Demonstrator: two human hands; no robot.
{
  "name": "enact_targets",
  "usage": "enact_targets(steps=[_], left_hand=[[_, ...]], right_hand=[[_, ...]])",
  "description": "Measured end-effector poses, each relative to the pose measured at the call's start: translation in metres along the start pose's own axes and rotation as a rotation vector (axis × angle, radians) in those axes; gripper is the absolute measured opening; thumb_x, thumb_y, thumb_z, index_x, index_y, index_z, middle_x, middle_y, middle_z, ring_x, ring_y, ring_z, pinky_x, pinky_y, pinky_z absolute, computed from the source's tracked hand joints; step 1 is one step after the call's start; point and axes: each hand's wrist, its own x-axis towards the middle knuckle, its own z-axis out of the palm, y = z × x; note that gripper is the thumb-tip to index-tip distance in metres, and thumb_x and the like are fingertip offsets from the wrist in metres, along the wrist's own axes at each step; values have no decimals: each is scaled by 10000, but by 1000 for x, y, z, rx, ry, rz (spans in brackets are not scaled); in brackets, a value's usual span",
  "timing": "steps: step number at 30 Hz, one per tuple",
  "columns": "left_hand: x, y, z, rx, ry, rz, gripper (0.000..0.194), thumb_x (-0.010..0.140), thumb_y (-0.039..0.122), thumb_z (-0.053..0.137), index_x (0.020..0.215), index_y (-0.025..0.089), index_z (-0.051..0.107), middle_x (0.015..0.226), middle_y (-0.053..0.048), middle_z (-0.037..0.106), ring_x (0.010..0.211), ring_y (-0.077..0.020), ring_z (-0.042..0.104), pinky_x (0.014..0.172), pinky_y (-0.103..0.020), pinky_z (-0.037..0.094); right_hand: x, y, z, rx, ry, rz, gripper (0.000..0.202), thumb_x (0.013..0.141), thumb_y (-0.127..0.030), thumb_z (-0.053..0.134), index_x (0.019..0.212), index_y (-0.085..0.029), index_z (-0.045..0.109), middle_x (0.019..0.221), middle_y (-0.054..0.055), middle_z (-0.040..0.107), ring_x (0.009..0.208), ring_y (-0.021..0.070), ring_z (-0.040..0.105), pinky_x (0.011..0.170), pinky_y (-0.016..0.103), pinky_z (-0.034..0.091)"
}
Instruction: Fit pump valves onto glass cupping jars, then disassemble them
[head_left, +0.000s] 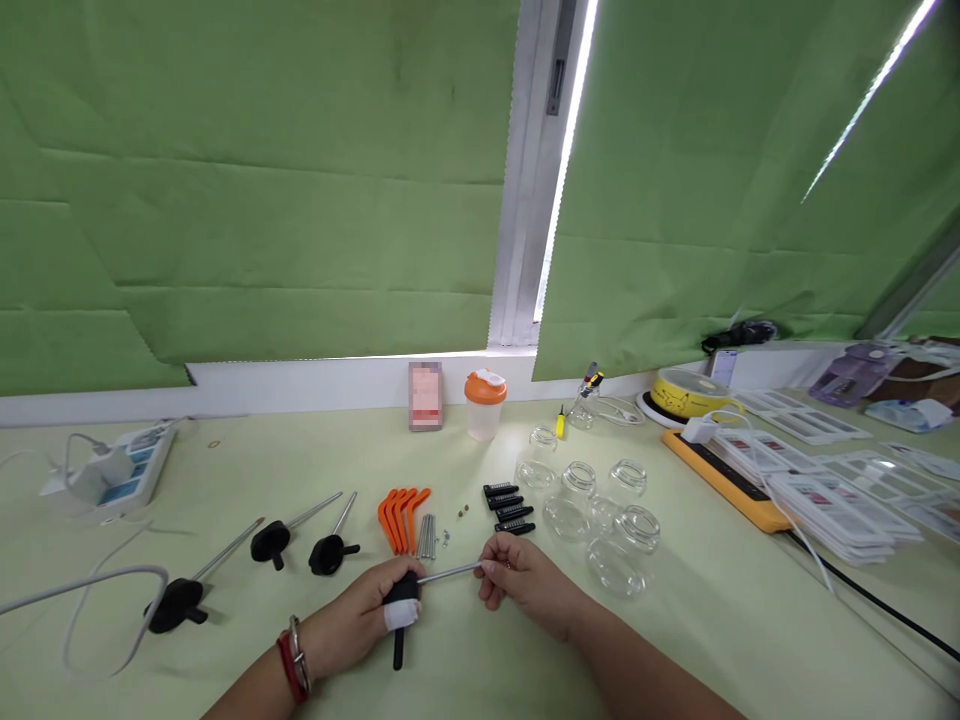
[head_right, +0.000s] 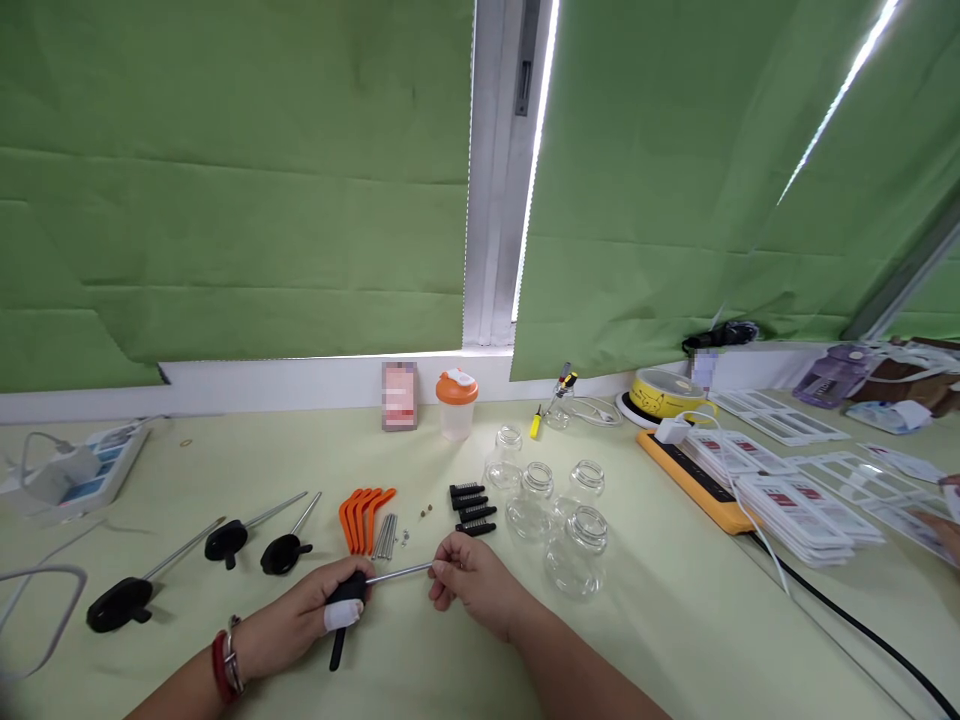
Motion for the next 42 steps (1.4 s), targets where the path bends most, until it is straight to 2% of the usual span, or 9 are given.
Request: enact_targets(steps=[9, 15, 30, 38, 42], left_hand=[[0, -3, 0, 21, 0, -3, 213, 861, 397, 479, 962, 216, 528, 853, 5, 491, 790, -164, 438, 737, -255, 393], [0, -4, 0, 23, 0, -10, 229, 868, 404, 469, 980, 214, 532, 859, 2, 501, 798, -164, 448, 740, -256, 402], [0, -4, 0, 29, -4, 14, 211, 869, 377, 472, 990, 216, 534, 873, 4, 519, 807, -168, 460, 745, -256, 396], [0, -6, -1, 28, -7, 13, 209, 876, 374, 470, 998, 215, 525, 893, 0, 512, 825, -169, 456, 759, -259, 390], [1, -5, -1, 17, -12, 8, 194, 874, 367, 469, 972, 210, 525, 870, 5, 502, 805, -164, 447, 748, -254, 389]], right_hand=[[1, 2, -1, 2, 8, 7, 359, 795, -507, 573, 807, -152, 525, 658, 7, 611, 564, 111, 571, 596, 262, 431], [-1, -3, 1, 69, 20, -17, 361, 715, -475, 667, 835, -178, 500, 808, 22, 617, 623, 126, 591, 607, 281, 457], [-1, -4, 1, 17, 12, 21, 359, 775, -501, 601, 794, -150, 527, 640, 4, 615, 555, 115, 571, 597, 268, 424], [1, -6, 3, 8, 45, 51, 418, 770, -548, 570, 760, -131, 544, 607, 14, 610, 528, 117, 565, 586, 278, 430], [0, -4, 2, 31, 40, 26, 386, 791, -522, 565, 779, -138, 531, 643, 17, 611, 544, 119, 574, 585, 279, 438]])
